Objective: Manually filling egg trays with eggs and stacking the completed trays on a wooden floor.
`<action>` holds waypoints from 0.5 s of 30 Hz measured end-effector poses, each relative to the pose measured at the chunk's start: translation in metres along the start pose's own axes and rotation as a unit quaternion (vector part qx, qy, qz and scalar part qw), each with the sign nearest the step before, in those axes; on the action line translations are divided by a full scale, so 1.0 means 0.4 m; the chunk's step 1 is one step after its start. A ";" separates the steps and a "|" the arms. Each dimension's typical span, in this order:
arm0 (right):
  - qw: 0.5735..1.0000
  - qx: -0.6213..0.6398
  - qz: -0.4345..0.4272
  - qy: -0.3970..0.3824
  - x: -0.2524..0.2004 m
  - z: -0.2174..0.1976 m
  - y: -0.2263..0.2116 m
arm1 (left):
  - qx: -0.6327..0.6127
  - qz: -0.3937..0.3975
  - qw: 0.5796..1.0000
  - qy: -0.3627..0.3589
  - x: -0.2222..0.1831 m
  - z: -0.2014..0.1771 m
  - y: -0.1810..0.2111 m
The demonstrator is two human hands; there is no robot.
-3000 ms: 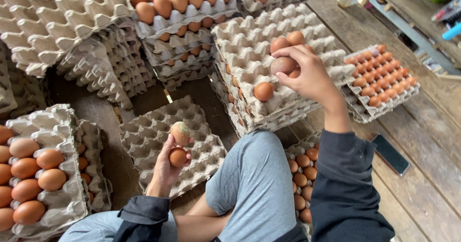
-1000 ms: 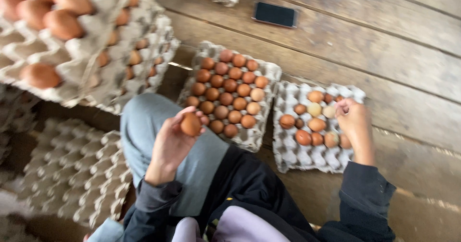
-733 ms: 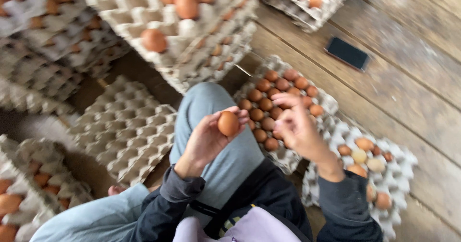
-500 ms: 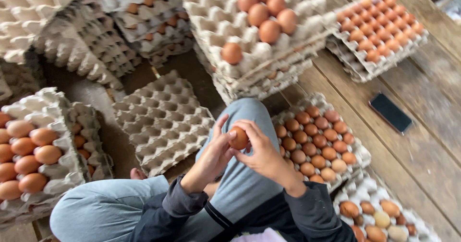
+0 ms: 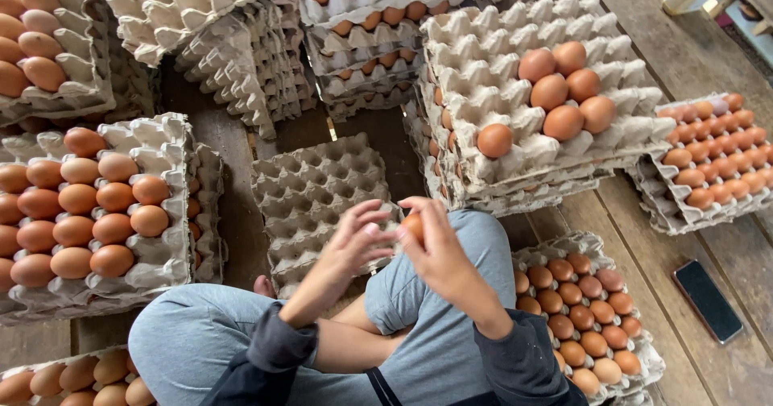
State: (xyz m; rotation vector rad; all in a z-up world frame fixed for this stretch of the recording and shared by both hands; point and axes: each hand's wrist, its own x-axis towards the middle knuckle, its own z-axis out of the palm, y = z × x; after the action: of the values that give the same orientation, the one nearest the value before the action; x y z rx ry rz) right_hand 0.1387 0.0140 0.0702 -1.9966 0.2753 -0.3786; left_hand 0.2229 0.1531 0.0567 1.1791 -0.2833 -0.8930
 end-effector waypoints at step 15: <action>0.846 -0.486 -0.185 0.117 0.146 -0.215 0.113 | -0.317 0.025 0.941 0.113 0.009 -0.190 -0.037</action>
State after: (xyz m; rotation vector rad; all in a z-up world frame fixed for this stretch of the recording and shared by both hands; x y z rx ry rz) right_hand 0.1587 -0.0976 0.0735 -3.0283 0.2528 -0.8553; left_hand 0.2658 0.2005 0.0130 0.6570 0.1590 -0.7151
